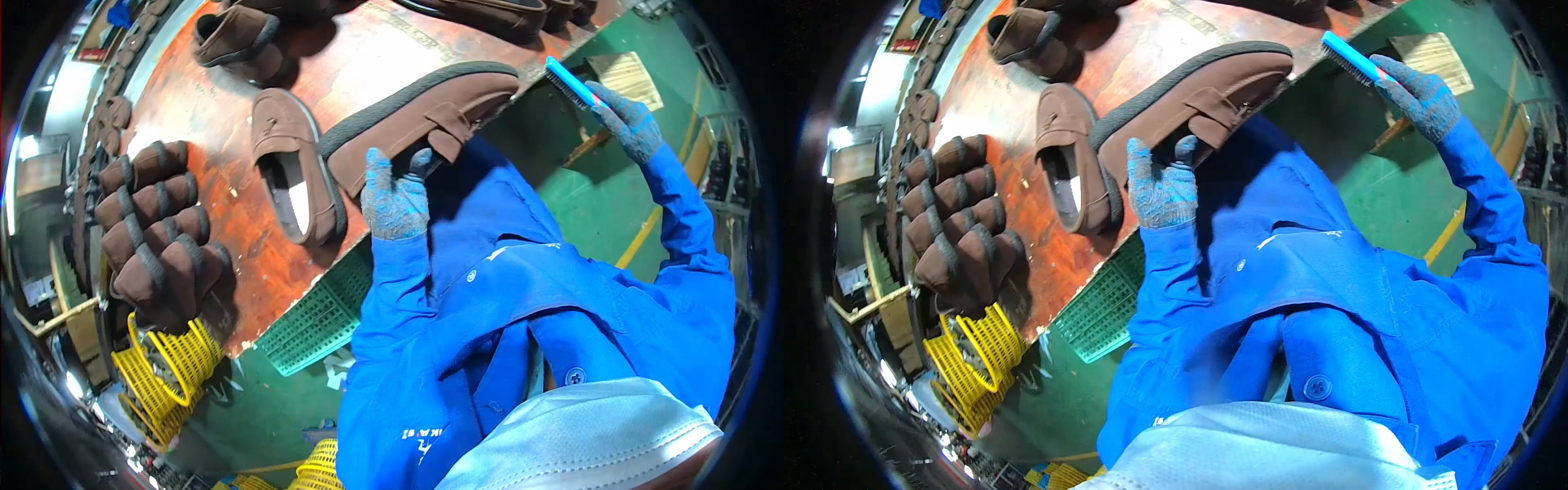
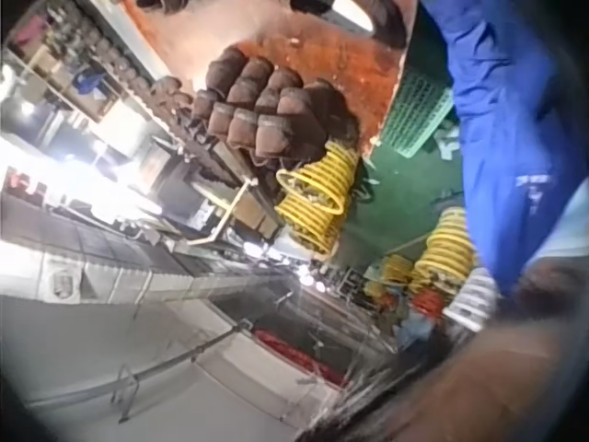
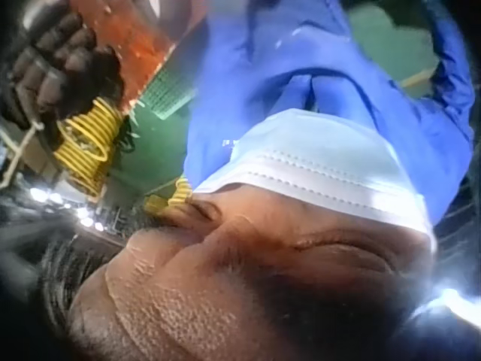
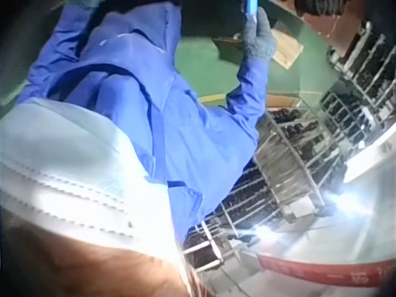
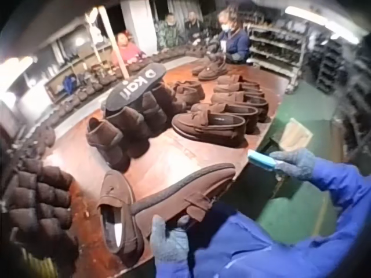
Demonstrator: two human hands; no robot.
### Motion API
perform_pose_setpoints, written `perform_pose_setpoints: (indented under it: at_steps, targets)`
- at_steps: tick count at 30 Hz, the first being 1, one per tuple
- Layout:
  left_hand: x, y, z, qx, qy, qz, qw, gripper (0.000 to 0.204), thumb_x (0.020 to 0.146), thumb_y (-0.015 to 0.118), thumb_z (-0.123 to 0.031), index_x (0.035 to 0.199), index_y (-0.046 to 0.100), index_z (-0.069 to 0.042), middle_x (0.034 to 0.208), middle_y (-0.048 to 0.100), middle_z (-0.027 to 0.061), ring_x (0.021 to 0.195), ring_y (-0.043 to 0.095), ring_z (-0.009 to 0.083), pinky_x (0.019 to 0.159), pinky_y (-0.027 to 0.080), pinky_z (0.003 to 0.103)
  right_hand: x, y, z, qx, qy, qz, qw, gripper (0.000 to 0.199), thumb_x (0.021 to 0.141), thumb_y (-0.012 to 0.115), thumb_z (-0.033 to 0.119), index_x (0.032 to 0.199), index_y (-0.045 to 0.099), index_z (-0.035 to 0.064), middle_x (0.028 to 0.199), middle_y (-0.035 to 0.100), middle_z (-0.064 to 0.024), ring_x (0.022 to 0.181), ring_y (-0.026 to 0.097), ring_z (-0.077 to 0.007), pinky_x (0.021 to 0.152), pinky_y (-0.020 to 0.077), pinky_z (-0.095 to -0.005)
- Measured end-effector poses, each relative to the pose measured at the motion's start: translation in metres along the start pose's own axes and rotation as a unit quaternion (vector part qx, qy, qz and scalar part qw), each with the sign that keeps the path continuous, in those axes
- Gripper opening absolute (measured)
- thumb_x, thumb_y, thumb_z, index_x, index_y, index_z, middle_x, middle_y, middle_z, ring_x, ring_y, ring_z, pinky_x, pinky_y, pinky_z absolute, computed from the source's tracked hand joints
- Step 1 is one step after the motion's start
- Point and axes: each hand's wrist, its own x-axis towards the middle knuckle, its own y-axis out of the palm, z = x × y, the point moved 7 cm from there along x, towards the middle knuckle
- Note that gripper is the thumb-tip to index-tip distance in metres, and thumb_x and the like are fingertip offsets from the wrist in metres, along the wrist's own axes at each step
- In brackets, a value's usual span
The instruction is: The recorder is using a brush to clean and finish shoes at a manufacturing workbench.
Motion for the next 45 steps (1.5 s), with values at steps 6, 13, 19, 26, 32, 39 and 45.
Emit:
perform_pose_setpoints:
  at_steps: [6,13,19,26,32,39,45]
  targets:
    - [-0.003,0.045,-0.012,0.090,0.068,0.013,0.994,0.036,0.097,0.057,-0.010,0.133,0.051,-0.002,0.125,0.061,0.0142,0.114,0.061,0.0282,0.095,0.055,0.046,0.020,0.028,0.116,0.101,-0.227,0.027,0.968,0.042,0.094,0.062,0.021,0.133,0.057,0.0050,0.110,0.070,-0.0156,0.101,0.068,-0.0242,0.088,0.0514,-0.0343]
    - [-0.011,0.085,-0.031,0.272,0.127,0.053,0.952,0.039,0.095,0.062,-0.012,0.130,0.055,0.003,0.121,0.063,0.0140,0.106,0.064,0.0216,0.089,0.055,0.035,0.037,0.047,0.190,0.097,-0.290,0.050,0.951,0.046,0.093,0.063,0.028,0.134,0.058,0.0097,0.097,0.070,-0.0202,0.084,0.070,-0.0325,0.075,0.0543,-0.0379]
    - [-0.002,0.131,-0.026,0.522,0.156,0.154,0.824,0.036,0.095,0.062,-0.017,0.129,0.060,-0.006,0.124,0.062,0.0136,0.115,0.060,0.0262,0.099,0.047,0.044,0.047,0.020,0.186,0.092,-0.318,0.009,0.944,0.049,0.089,0.067,0.030,0.133,0.059,0.0104,0.099,0.069,-0.0202,0.083,0.069,-0.0355,0.075,0.0542,-0.0396]
    - [0.004,0.214,-0.008,0.765,0.433,0.352,0.322,0.026,0.086,0.068,-0.025,0.107,0.064,-0.010,0.104,0.063,0.0140,0.100,0.061,0.0346,0.083,0.049,0.048,0.047,-0.025,0.188,0.044,-0.380,-0.056,0.922,0.054,0.085,0.072,0.034,0.133,0.060,0.0113,0.094,0.069,-0.0182,0.083,0.068,-0.0361,0.073,0.0536,-0.0402]
    - [0.040,0.166,0.043,0.800,0.379,0.357,0.298,0.031,0.087,0.067,-0.030,0.108,0.059,-0.009,0.105,0.062,0.0146,0.099,0.059,0.0363,0.085,0.048,0.046,0.040,-0.011,0.164,-0.066,-0.299,-0.042,0.951,0.049,0.087,0.070,0.038,0.131,0.062,0.0162,0.096,0.070,-0.0160,0.079,0.068,-0.0336,0.067,0.0536,-0.0394]
    - [0.076,0.043,0.131,0.837,0.145,0.374,0.372,0.039,0.090,0.061,-0.030,0.125,0.058,-0.012,0.124,0.060,0.0142,0.122,0.052,0.0352,0.100,0.044,0.046,0.040,0.069,0.132,-0.100,-0.167,0.036,0.980,0.045,0.095,0.054,0.047,0.131,0.060,0.0213,0.080,0.066,-0.0198,0.071,0.066,-0.0372,0.063,0.0520,-0.0448]
    - [0.074,0.035,0.136,0.842,0.147,0.378,0.356,0.040,0.090,0.061,-0.030,0.126,0.059,-0.012,0.125,0.060,0.0141,0.122,0.052,0.0347,0.100,0.044,0.046,0.065,0.081,0.176,-0.186,-0.190,-0.017,0.964,0.045,0.096,0.049,0.051,0.132,0.058,0.0262,0.070,0.063,-0.0162,0.059,0.062,-0.0355,0.050,0.0445,-0.0479]
